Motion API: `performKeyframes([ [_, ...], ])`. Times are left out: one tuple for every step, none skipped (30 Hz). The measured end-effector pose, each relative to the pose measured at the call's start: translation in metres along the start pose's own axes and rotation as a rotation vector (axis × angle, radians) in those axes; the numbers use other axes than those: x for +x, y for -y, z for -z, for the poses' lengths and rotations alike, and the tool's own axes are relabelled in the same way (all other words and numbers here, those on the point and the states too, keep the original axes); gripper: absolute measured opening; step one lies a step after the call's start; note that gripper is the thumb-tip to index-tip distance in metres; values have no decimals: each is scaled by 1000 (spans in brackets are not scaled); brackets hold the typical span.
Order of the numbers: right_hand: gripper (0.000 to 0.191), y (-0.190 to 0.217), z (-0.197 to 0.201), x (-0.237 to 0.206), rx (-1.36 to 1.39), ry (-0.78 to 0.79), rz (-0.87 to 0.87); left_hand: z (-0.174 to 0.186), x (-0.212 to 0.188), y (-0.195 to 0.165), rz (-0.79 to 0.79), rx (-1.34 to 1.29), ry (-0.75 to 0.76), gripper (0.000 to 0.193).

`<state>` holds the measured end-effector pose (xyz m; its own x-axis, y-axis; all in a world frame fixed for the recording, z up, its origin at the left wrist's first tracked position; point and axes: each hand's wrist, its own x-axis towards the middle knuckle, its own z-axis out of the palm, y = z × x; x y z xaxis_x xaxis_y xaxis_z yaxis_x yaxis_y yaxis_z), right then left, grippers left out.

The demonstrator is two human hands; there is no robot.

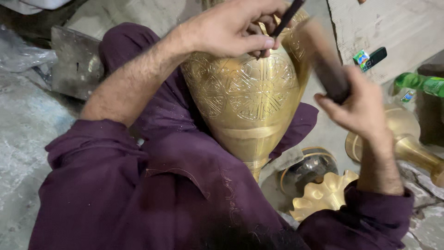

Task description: The person sits on the floor holding a large brass vase between their legs and engraves decorative patterns into its surface. They hold a punch against the brass with one hand and strike it with a wooden mallet in the other hand, repositioning the punch repeatedly to work across the patterned design.

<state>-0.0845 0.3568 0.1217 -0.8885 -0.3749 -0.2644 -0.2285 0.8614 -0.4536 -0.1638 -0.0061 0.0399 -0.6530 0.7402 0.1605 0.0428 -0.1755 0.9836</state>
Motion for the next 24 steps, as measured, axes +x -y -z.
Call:
performKeyframes([
  [48, -2, -8, -3, -15, 7, -12, 2, 3, 2, -10, -5, 32, 42],
  [49, -5, -13, -3, -29, 14, -22, 4, 5, 4, -20, -8, 63, 42],
  [52, -9, -13, -2, -87, 37, -39, 6, 6, 4, -48, 19, 81, 40],
  [54, -12, -10, -1, -144, 62, -55, 8, 7, 5, -74, 45, 99, 39],
  [56, -15, -7, 2, -201, 87, -70, 10, 7, 5, -100, 72, 116, 37],
  [56, -17, -1, 5, -216, 75, -51, 11, 7, 5, -97, 63, 115, 38],
  [55, -19, 8, 8, -232, 62, -33, 11, 7, 5, -96, 55, 115, 39],
  [55, -18, 15, 11, -247, 49, -13, 12, 7, 5, -95, 47, 113, 41],
  [48, -16, 21, 13, 31, -2, -72, 13, 8, 4, -81, 39, 120, 41],
  [42, -12, 28, 13, 311, -53, -133, 14, 8, 3, -68, 31, 128, 42],
  [41, -8, 33, 16, 376, -54, -139, 14, 9, 3, -55, 24, 136, 43],
  [41, -4, 39, 20, 441, -55, -146, 16, 10, 3, -59, 37, 136, 42],
  [45, -2, 51, 26, 292, -7, -100, 16, 11, 2, -64, 50, 137, 41],
  [46, 1, 54, 32, 256, 17, -64, 16, 12, 2, -68, 63, 140, 40],
  [47, 3, 58, 38, 222, 39, -27, 16, 11, 1, -129, 137, 100, 39],
  [44, 5, 59, 44, 300, 39, -2, 16, 10, 1, -190, 209, 62, 38],
  [42, 7, 61, 48, 334, 43, 16, 15, 8, 0, -252, 280, 25, 37],
  [40, 7, 63, 51, 368, 48, 34, 13, 6, 0, -187, 233, 5, 37],
  [39, 8, 65, 54, 359, 60, 47, 11, 2, -2, -121, 187, -16, 37],
  [39, 6, 67, 58, 351, 73, 63, 8, -3, -2, -53, 142, -39, 37],
  [38, 4, 69, 61, 343, 82, 81, 5, -6, -3, -106, 188, -80, 37],
  [38, 0, 70, 65, 336, 89, 101, 4, -10, -4, -159, 237, -119, 36],
  [34, -6, 70, 71, 335, 123, 8, 2, -13, -5, -212, 284, -156, 35],
  [31, -13, 70, 76, 332, 157, -85, -1, -16, -5, -214, 247, -190, 38],
])
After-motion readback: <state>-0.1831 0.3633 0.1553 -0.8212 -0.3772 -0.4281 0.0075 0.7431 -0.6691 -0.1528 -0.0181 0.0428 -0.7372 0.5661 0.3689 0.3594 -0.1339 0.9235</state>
